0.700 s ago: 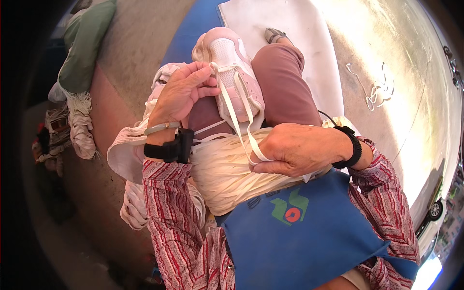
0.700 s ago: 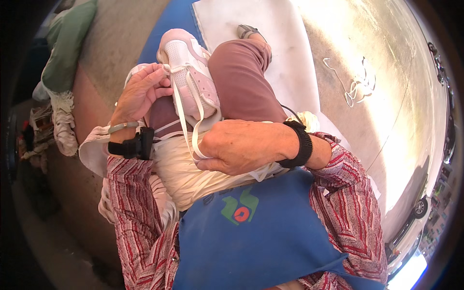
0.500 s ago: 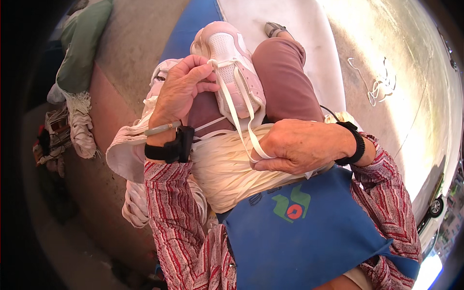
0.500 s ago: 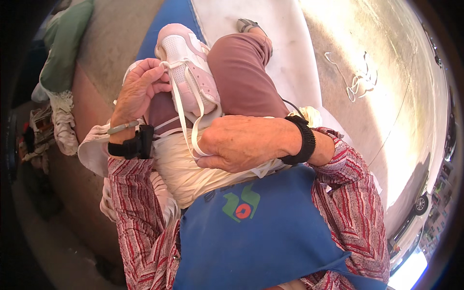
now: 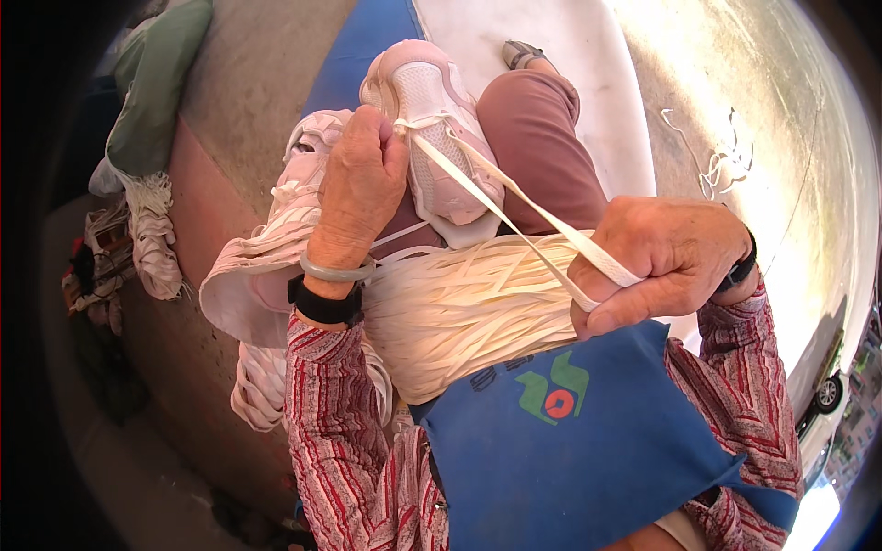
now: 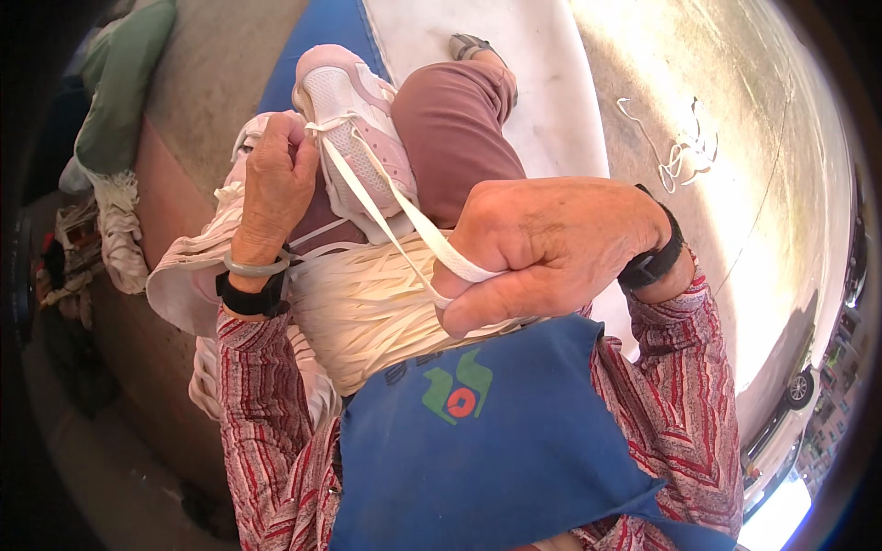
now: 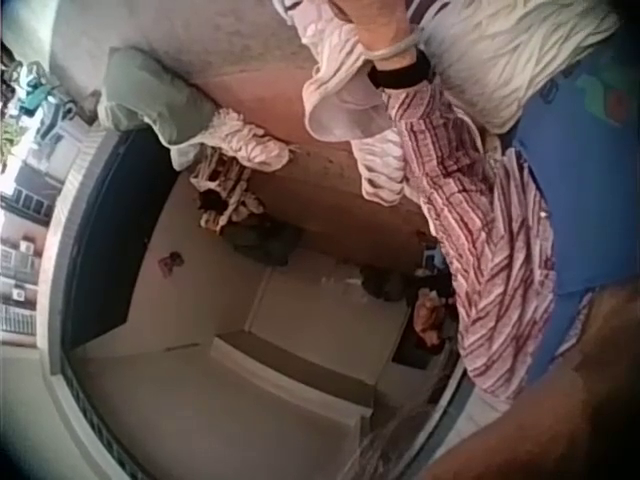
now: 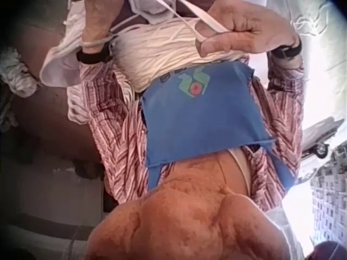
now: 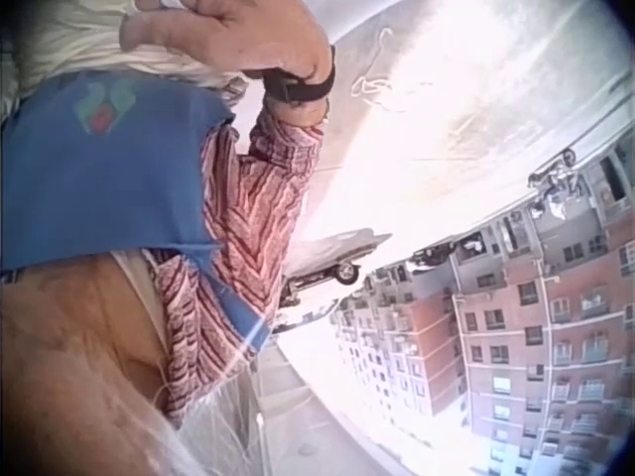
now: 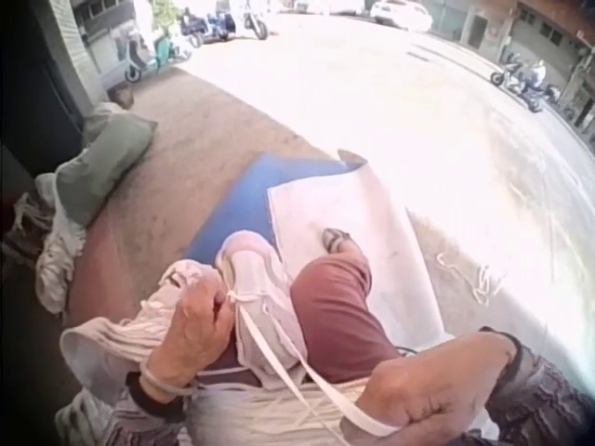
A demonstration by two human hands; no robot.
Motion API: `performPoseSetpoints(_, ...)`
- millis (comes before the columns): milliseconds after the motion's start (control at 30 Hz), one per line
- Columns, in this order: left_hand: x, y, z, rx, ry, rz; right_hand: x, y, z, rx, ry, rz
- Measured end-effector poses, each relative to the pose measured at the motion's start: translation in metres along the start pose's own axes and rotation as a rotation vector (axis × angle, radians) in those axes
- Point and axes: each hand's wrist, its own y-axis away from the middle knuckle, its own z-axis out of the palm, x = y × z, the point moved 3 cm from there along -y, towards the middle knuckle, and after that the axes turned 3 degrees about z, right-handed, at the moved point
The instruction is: The recorder is lacing a pink and white sneaker while sitting on the ground.
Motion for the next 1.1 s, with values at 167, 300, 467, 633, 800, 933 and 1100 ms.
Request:
performPoseSetpoints(167, 0.004, -0.003, -0.001, -0.134, 0.064, 0.000, -0.029, 0.012, 0.002, -0.109, -0.242, -0.240)
performPoseSetpoints(300, 0.004, 0.003, -0.006, -0.143, 0.293, -0.399, -0.012, 0.003, 0.018, -0.278, -0.007, -0.132)
performPoseSetpoints(467, 0.032, 0.018, -0.016, -0.525, 0.867, -0.872, -0.014, -0.032, 0.045, -0.117, 0.334, 0.052)
performPoseSetpoints(633, 0.045, 0.022, 0.014, -0.272, 1.358, -0.978, -0.002, -0.060, 0.074, -0.123, 0.408, -0.028)
performPoseSetpoints(800, 0.039, 0.041, 0.025, -0.371, 1.301, -0.845, 0.014, -0.025, 0.028, -0.015, 0.515, 0.275)
performPoseSetpoints(933, 0.054, 0.038, 0.032, -0.188, 1.372, -0.916, 0.009, -0.022, -0.012, 0.560, 0.744, 0.127)
performPoseSetpoints(1100, 0.056, 0.035, 0.036, -0.309, 1.295, -0.854, 0.030, -0.047, -0.051, 0.902, 0.701, 0.242)
